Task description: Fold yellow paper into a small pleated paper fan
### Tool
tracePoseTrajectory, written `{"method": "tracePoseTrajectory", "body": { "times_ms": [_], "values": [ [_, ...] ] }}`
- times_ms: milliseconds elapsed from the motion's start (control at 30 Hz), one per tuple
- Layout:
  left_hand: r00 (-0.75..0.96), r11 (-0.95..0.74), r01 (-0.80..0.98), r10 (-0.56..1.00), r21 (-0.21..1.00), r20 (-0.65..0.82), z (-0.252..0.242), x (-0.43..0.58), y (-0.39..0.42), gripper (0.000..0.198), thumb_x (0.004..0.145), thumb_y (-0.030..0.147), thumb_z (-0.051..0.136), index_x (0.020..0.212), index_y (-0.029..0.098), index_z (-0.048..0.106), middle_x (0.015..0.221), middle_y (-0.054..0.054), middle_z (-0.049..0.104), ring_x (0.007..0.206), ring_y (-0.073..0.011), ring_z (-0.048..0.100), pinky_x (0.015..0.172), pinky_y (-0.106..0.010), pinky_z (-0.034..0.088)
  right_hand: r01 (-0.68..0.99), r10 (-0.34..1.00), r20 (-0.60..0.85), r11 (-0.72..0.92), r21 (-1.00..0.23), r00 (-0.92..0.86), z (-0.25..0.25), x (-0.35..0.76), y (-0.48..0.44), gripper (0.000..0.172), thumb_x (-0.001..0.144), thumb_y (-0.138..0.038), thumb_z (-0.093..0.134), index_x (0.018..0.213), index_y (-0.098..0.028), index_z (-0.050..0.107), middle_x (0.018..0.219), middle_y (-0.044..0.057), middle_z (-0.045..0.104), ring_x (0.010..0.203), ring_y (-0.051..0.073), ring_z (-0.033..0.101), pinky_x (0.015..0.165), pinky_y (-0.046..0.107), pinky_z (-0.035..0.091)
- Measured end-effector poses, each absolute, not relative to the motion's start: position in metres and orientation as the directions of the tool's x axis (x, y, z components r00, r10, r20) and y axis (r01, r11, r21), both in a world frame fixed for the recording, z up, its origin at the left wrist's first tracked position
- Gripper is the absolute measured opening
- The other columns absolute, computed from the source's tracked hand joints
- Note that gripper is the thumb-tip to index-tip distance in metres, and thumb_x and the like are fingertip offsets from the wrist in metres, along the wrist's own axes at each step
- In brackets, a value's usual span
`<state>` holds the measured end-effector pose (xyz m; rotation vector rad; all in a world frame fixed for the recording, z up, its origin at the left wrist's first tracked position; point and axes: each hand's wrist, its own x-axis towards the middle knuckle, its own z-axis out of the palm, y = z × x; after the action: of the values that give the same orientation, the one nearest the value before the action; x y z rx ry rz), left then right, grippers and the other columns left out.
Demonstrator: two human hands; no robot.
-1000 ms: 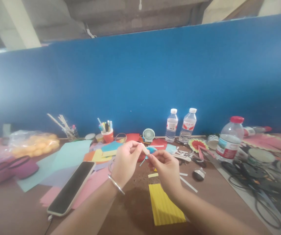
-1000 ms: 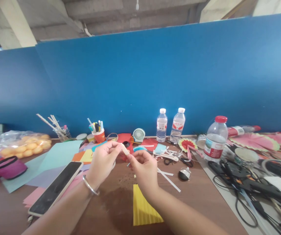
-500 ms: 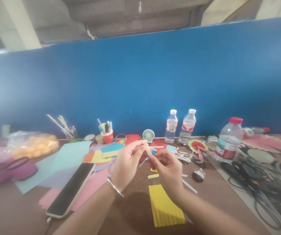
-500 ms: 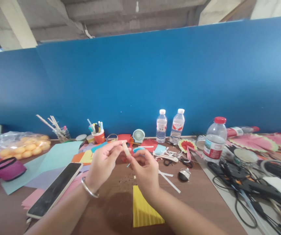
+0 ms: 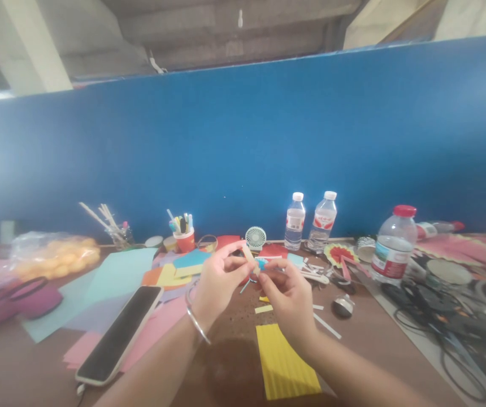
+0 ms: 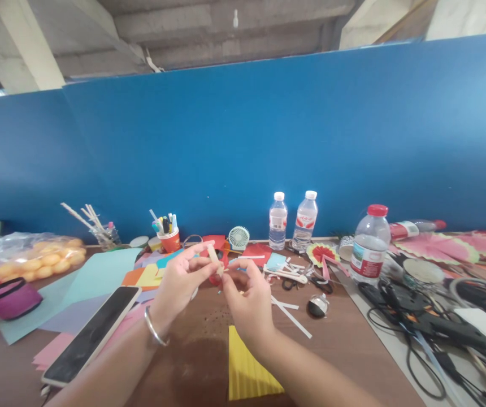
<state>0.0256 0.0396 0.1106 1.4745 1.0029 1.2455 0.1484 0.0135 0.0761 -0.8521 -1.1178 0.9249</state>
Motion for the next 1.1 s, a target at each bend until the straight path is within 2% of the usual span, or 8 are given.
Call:
{"method": "tracePoseTrajectory", "body": {
  "times_ms": [100, 300, 567, 767, 967, 1100],
  "values": [
    [0.088, -0.258, 0.048, 0.963, 0.965, 0.253, 0.109, 0.027, 0.038, 0.05, 0.07, 0.031, 0.061, 0.116, 0.019, 0.044, 0.068, -0.002, 0.066, 0.062, -0.015, 0.06, 0.056, -0.024, 0.048, -0.205, 0.936, 0.317, 0.344, -0.916, 0.152, 0.077, 0.147, 0.014, 0.018, 0.072, -0.03, 0.059, 0.083, -0.02, 0.049, 0.066, 0.001, 0.066, 0.06, 0.015, 0.062, 0.051, 0.023, 0.047],
    [0.027, -0.296, 0.056, 0.955, 0.954, 0.295, 0.113, 0.032, 0.031, 0.053, 0.071, 0.029, 0.06, 0.12, 0.019, 0.041, 0.072, -0.003, 0.067, 0.067, -0.0176, 0.063, 0.061, -0.028, 0.05, -0.288, 0.956, 0.248, 0.285, -0.914, 0.159, 0.079, 0.145, 0.017, 0.024, 0.069, -0.034, 0.063, 0.08, -0.02, 0.047, 0.061, 0.001, 0.065, 0.055, 0.015, 0.062, 0.051, 0.024, 0.048],
    [0.001, -0.31, 0.031, 0.951, 0.95, 0.31, 0.114, 0.037, 0.026, 0.052, 0.069, 0.026, 0.06, 0.118, 0.019, 0.043, 0.072, -0.002, 0.068, 0.07, -0.0171, 0.063, 0.068, -0.029, 0.05, -0.235, 0.949, 0.258, 0.296, -0.926, 0.179, 0.079, 0.146, 0.018, 0.024, 0.07, -0.035, 0.061, 0.079, -0.02, 0.046, 0.061, 0.002, 0.066, 0.053, 0.015, 0.061, 0.05, 0.025, 0.049],
    [-0.02, -0.298, 0.003, 0.954, 0.955, 0.298, 0.116, 0.035, 0.025, 0.05, 0.069, 0.026, 0.061, 0.116, 0.02, 0.044, 0.069, -0.001, 0.067, 0.065, -0.0146, 0.062, 0.062, -0.024, 0.049, -0.193, 0.943, 0.273, 0.309, -0.931, 0.192, 0.075, 0.144, 0.019, 0.026, 0.069, -0.038, 0.061, 0.08, -0.019, 0.047, 0.059, 0.002, 0.065, 0.051, 0.016, 0.061, 0.05, 0.027, 0.05],
    [0.106, -0.263, -0.095, 0.956, 0.96, 0.272, 0.113, 0.031, 0.032, 0.051, 0.074, 0.032, 0.057, 0.12, 0.02, 0.039, 0.074, -0.003, 0.066, 0.061, -0.0131, 0.058, 0.057, -0.025, 0.047, -0.193, 0.933, 0.293, 0.333, -0.923, 0.207, 0.074, 0.143, 0.016, 0.021, 0.071, -0.036, 0.06, 0.077, -0.02, 0.048, 0.055, 0.0, 0.063, 0.049, 0.014, 0.059, 0.046, 0.023, 0.047],
    [0.113, -0.207, -0.019, 0.971, 0.978, 0.208, 0.11, 0.03, 0.037, 0.051, 0.068, 0.032, 0.063, 0.114, 0.017, 0.047, 0.072, -0.005, 0.066, 0.065, -0.0167, 0.061, 0.058, -0.026, 0.047, -0.147, 0.927, 0.302, 0.338, -0.93, 0.223, 0.073, 0.145, 0.016, 0.022, 0.071, -0.037, 0.059, 0.08, -0.02, 0.048, 0.058, 0.001, 0.065, 0.051, 0.015, 0.06, 0.046, 0.023, 0.047]
  ]
}}
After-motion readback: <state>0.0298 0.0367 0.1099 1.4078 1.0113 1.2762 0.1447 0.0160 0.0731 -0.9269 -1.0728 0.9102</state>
